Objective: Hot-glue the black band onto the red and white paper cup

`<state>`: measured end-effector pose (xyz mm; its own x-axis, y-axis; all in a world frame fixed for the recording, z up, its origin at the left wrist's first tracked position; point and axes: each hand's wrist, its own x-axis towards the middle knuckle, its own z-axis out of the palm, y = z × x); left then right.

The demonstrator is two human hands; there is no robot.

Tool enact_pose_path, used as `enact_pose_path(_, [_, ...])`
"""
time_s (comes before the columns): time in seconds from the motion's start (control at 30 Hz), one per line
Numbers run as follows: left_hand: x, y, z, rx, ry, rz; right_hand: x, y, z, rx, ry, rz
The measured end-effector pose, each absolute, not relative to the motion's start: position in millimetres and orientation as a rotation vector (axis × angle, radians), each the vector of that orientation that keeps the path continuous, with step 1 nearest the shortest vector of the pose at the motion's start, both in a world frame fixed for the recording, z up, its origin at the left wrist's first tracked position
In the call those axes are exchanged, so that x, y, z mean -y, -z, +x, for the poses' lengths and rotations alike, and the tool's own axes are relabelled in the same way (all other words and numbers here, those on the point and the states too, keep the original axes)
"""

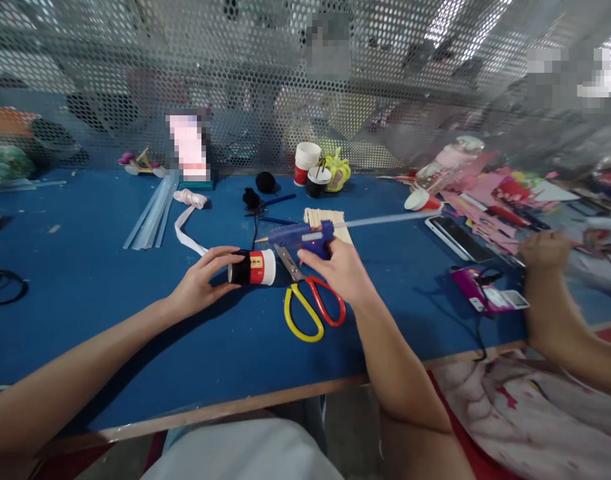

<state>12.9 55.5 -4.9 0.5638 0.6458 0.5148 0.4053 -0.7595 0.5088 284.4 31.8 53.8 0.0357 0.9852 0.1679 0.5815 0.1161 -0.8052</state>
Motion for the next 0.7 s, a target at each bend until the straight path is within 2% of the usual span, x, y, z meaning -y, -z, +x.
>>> enact_pose_path(0.2, [-56, 10, 15, -0.845, -1.068, 2.491, -58, -54, 305, 1.57, -0.203, -1.961])
enact_pose_path(0.47, [-53, 11, 15, -0.815, -1.117, 2.544, -90, -31, 316, 1.655, 0.011, -2.195])
enact_pose_path(0.63, [-51, 9, 15, -0.799, -1.132, 2.574, -79, -37, 300, 1.656, 0.237, -2.032])
enact_pose_path(0.7, [-50, 7, 15, -0.775, -1.13, 2.6, -66, -48, 284, 1.764, 0.162, -1.811])
